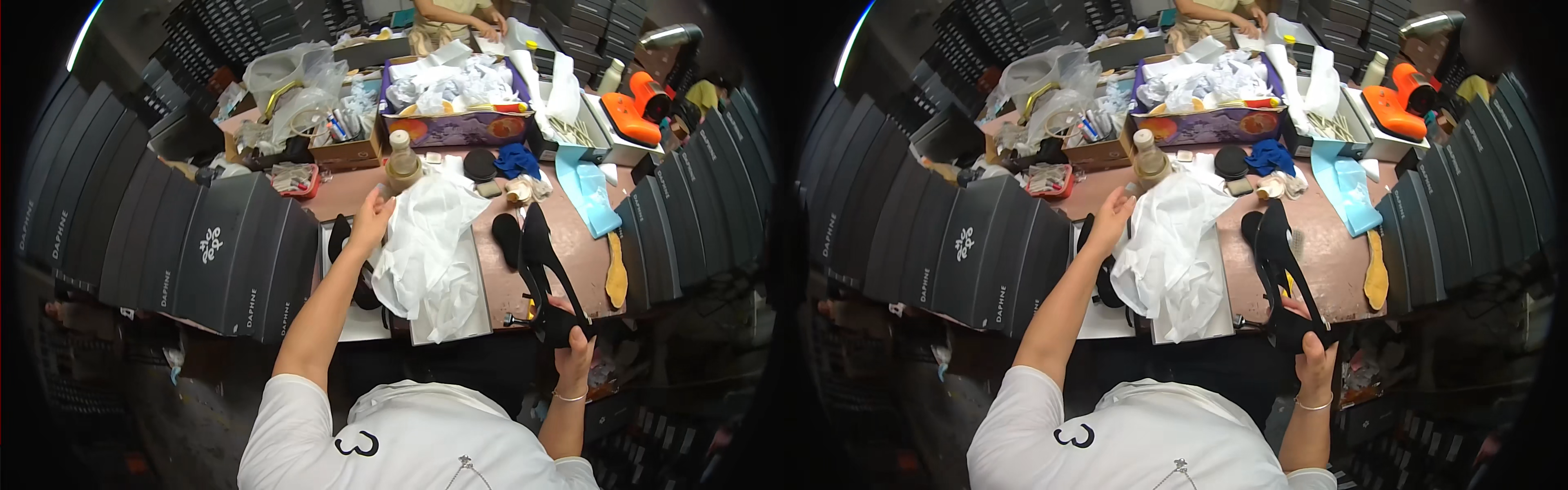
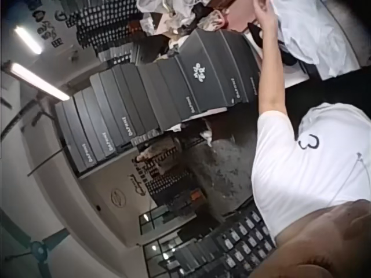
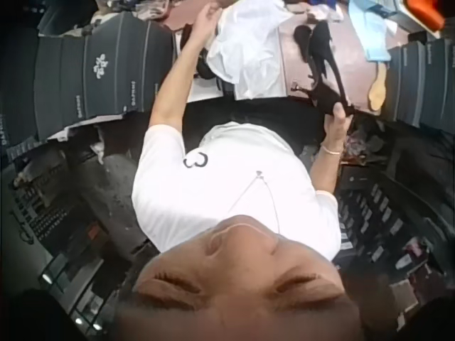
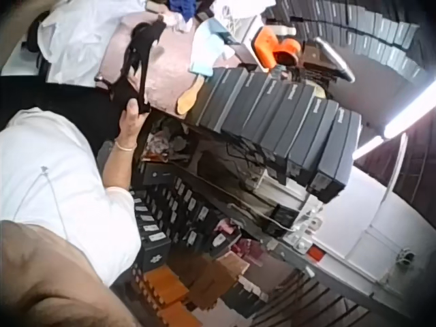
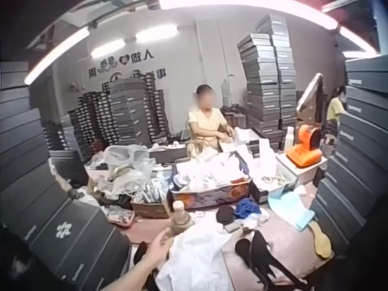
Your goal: Cleaning high-heeled shoes with a brush and cloth, then packaging them into boxes with tissue paper.
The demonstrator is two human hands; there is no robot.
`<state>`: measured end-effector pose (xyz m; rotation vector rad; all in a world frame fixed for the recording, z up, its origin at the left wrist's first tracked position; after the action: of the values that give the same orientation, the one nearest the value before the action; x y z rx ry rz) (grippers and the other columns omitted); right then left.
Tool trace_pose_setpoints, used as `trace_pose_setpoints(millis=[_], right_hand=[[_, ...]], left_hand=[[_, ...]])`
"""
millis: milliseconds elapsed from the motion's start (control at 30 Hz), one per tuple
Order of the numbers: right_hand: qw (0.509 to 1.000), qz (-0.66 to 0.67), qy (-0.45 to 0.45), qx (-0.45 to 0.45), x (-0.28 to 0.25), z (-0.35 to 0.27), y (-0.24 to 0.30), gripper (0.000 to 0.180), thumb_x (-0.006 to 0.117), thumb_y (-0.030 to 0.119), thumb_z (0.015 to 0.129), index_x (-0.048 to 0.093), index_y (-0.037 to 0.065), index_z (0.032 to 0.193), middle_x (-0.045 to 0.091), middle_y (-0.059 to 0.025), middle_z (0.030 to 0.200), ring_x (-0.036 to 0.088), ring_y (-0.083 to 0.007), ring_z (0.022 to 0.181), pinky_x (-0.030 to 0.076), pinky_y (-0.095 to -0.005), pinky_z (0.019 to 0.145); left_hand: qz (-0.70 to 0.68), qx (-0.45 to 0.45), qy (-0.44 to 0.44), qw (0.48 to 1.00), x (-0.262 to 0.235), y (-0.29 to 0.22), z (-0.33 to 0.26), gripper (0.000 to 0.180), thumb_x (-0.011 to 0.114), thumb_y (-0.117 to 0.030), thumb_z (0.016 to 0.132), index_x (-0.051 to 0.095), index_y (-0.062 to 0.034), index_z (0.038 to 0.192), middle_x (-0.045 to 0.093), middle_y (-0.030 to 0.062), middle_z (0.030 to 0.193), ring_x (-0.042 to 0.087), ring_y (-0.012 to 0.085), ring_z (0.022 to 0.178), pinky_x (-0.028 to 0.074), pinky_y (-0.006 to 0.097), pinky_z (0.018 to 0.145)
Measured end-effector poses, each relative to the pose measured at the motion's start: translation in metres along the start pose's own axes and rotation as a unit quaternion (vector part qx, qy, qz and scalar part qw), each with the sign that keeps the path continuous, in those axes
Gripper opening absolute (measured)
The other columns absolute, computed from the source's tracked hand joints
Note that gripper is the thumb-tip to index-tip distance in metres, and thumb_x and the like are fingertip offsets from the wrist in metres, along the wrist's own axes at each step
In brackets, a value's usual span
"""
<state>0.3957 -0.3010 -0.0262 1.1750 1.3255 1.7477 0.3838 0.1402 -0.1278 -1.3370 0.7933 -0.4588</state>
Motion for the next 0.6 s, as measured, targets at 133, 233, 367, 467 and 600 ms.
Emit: trace_pose_setpoints(millis=[133,233,367,467,600], right_hand=[[0.996,0.056,0.041,0.05,-0.008,-0.015,-0.021,0.07,0.061,0.048,0.083,0.057,-0.012,0.117,0.065,-0.0228,0.109,0.065,-0.032,0.102,0.05,-0.0421,0.094],[0.98,0.147,0.086,0.105,0.015,-0.014,-0.034,0.069,0.056,0.051,0.084,0.057,-0.009,0.119,0.065,-0.0237,0.109,0.065,-0.0348,0.102,0.049,-0.0461,0.095],[0.914,0.357,0.064,0.184,0.051,-0.011,-0.052,0.072,0.045,0.061,0.087,0.057,-0.002,0.119,0.064,-0.0238,0.111,0.066,-0.0401,0.096,0.058,-0.0478,0.081],[0.865,0.449,-0.031,0.222,0.052,-0.016,-0.074,0.063,0.044,0.057,0.089,0.06,0.002,0.114,0.065,-0.0215,0.106,0.068,-0.0403,0.088,0.062,-0.0428,0.069],[0.797,0.537,-0.058,0.27,0.059,-0.021,-0.083,0.056,0.045,0.053,0.091,0.062,0.005,0.113,0.067,-0.0177,0.106,0.068,-0.0405,0.086,0.063,-0.0405,0.069]], left_hand=[[0.223,0.156,0.164,0.948,-0.023,-0.087,-0.1,0.057,0.066,-0.021,0.086,0.047,-0.0065,0.137,0.05,0.0198,0.13,0.048,0.034,0.122,0.039,0.039,0.103],[0.325,0.17,0.127,0.922,-0.038,-0.072,-0.14,0.053,0.064,-0.01,0.08,0.053,-0.0065,0.131,0.046,0.0188,0.134,0.044,0.037,0.124,0.039,0.043,0.102],[0.403,0.214,0.042,0.889,-0.023,-0.021,-0.108,0.041,0.065,-0.002,0.074,0.06,-0.0028,0.115,0.052,0.0166,0.122,0.049,0.0368,0.114,0.043,0.044,0.093],[0.411,0.277,-0.054,0.867,-0.015,-0.086,-0.118,0.046,0.068,-0.006,0.073,0.06,-0.0064,0.118,0.054,0.0142,0.119,0.05,0.0335,0.114,0.039,0.043,0.096],[0.444,0.276,0.05,0.851,-0.003,-0.066,-0.103,0.024,0.064,-0.002,0.071,0.068,-0.0044,0.094,0.058,0.0093,0.098,0.054,0.0293,0.099,0.043,0.041,0.086]])
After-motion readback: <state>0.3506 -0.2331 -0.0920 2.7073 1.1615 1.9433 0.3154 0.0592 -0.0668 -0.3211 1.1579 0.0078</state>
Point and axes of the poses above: each hand's wrist, its own z-axis towards the middle knuckle, its own x-axis out of the palm, y = z × x, the point moved 10 cm from there along z, towards the middle knuckle
